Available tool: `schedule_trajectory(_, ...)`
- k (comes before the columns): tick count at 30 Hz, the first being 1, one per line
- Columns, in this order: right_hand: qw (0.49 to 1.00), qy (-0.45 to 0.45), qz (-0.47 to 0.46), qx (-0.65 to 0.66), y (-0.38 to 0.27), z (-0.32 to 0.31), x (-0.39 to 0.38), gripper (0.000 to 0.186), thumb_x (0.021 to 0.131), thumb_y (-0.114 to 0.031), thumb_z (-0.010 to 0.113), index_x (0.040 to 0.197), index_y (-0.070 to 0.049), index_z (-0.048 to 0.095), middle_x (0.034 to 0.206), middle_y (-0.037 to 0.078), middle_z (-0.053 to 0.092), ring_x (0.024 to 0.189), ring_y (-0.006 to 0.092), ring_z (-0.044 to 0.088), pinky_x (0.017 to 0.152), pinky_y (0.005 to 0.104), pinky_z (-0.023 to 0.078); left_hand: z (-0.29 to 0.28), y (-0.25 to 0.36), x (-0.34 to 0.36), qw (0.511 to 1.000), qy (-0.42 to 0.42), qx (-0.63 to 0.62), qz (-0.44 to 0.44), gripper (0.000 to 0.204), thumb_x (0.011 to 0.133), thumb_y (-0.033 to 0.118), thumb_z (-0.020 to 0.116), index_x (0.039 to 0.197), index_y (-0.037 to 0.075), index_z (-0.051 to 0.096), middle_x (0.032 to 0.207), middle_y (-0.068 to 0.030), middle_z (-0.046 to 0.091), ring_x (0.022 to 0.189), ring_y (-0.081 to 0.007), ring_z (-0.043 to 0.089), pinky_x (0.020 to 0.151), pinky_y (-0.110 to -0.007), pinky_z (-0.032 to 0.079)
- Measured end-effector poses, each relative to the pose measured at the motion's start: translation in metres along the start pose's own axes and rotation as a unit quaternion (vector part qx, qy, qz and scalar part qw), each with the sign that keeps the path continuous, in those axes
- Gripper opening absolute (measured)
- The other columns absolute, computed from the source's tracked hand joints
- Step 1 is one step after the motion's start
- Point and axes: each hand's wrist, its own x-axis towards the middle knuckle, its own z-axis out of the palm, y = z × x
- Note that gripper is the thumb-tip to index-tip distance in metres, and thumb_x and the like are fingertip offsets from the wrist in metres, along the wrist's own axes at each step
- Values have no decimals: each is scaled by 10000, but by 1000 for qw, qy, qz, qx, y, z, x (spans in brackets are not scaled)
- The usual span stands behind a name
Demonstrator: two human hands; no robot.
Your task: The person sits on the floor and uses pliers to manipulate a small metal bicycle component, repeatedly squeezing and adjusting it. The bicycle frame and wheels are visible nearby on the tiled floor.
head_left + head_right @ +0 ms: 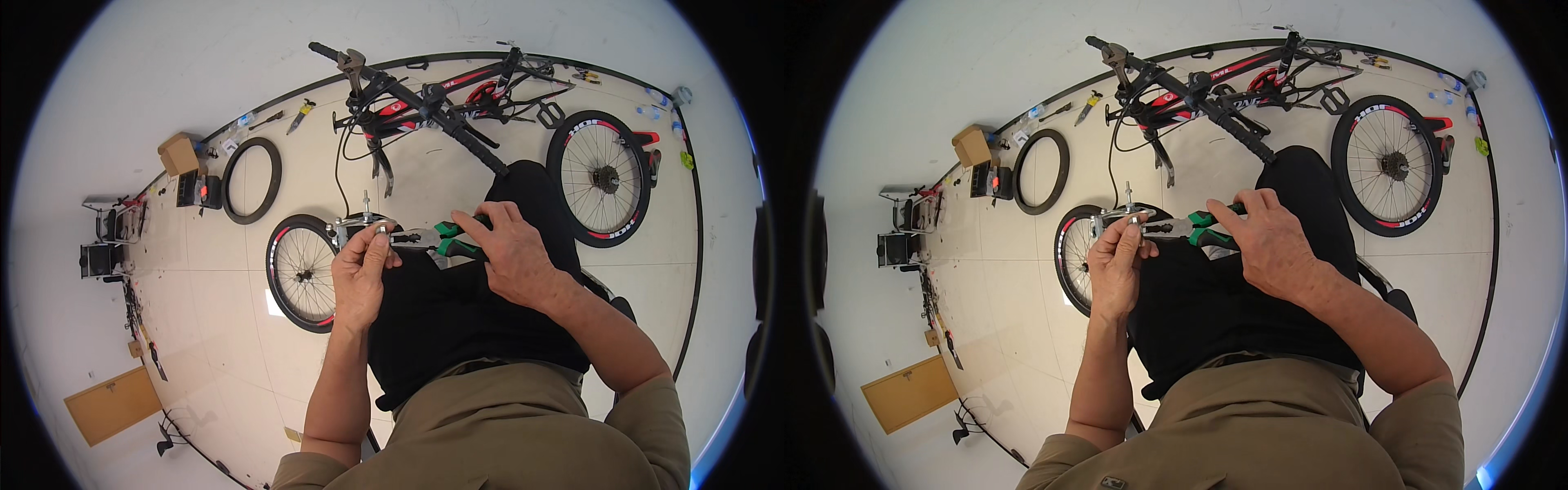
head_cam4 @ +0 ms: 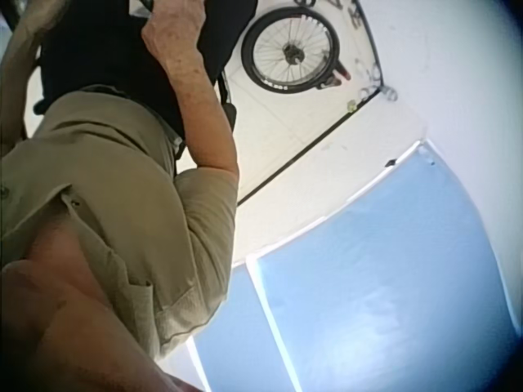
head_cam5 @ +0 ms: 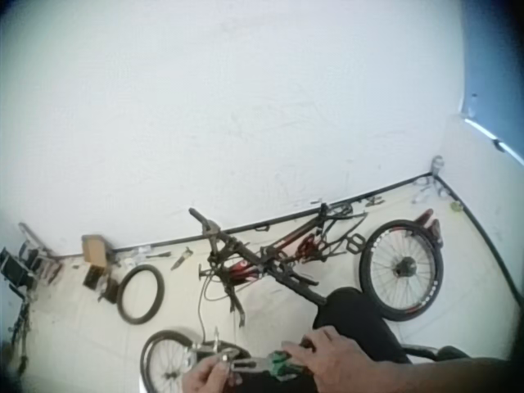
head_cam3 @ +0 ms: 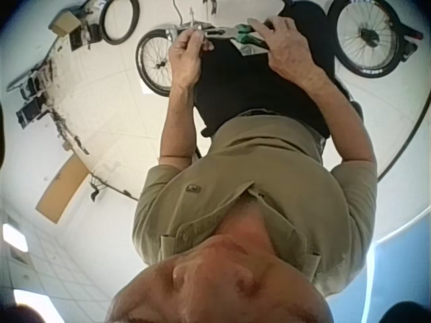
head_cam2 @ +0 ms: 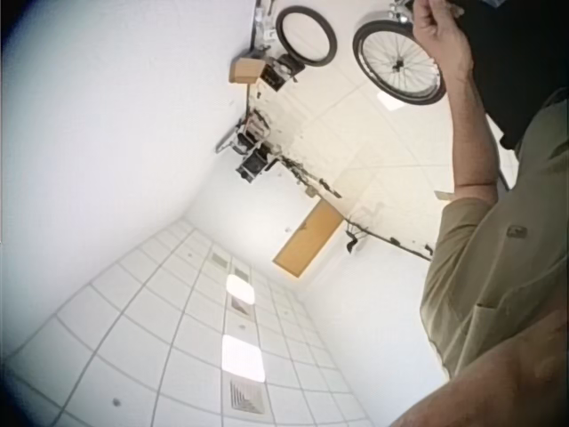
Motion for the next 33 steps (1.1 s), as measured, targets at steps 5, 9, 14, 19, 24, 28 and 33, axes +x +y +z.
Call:
schedule_trajectory(5, 1000, -19, 11, 2, 0, -2, 0, 616, 773, 64, 614, 1362, -107, 552, 1106, 165, 557, 1013, 360, 561, 848, 424, 516, -2, -2, 1, 1000, -9, 2, 3, 247, 1024, 153, 605, 1174, -29, 675, 901, -25, 651, 723, -102, 517, 737, -305, 520)
schedule_trajectory(9, 989, -119, 46, 70, 2, -5, -2, 598, 795, 37, 588, 1375, -105, 550, 1123, 160, 580, 1057, 356, 574, 880, 432, 516, -2, -2, 0, 1000, -17, 16, 12, 256, 1026, 155, 602, 1182, -35, 672, 858, -20, 619, 732, -105, 507, 747, -302, 516)
schedule_trajectory(14, 953, -220, 72, 197, 6, -10, 1, 603, 803, 14, 567, 1395, -93, 538, 1157, 182, 578, 1121, 374, 558, 926, 441, 506, -2, 0, -1, 999, -12, 49, 15, 261, 1026, 159, 601, 1179, -41, 672, 783, -7, 557, 725, -107, 493, 742, -297, 508)
schedule_trajectory(19, 980, -143, 67, 121, 2, -11, -2, 640, 786, 51, 581, 1404, -106, 522, 1198, 188, 553, 1131, 373, 540, 944, 446, 498, 0, 3, 0, 1000, -1, 27, -2, 258, 1026, 162, 598, 1169, -38, 676, 756, -8, 551, 698, -106, 486, 719, -297, 502)
schedule_trajectory(24, 998, -47, 18, 24, 0, -6, 0, 675, 747, 74, 618, 1392, -98, 523, 1204, 176, 514, 1113, 377, 515, 957, 429, 482, -1, 3, 0, 1000, 11, -3, -14, 248, 1028, 156, 594, 1158, -35, 682, 752, -7, 556, 690, -102, 498, 707, -298, 507)
schedule_trajectory(28, 999, 12, -20, -35, -4, -1, 1, 690, 717, 66, 638, 1382, -78, 525, 1206, 178, 478, 1122, 381, 488, 963, 421, 467, -1, 4, 0, 1000, 14, -15, -17, 242, 1031, 149, 587, 1156, -35, 681, 748, -8, 561, 687, -99, 507, 705, -295, 510)
schedule_trajectory(33, 997, 59, -6, -52, -8, 3, 2, 708, 716, 61, 642, 1398, -89, 522, 1231, 177, 452, 1153, 390, 458, 973, 450, 449, -2, 3, 1, 1000, 8, -21, -3, 257, 1034, 161, 590, 1165, -44, 674, 748, -2, 570, 684, -90, 504, 700, -285, 517)
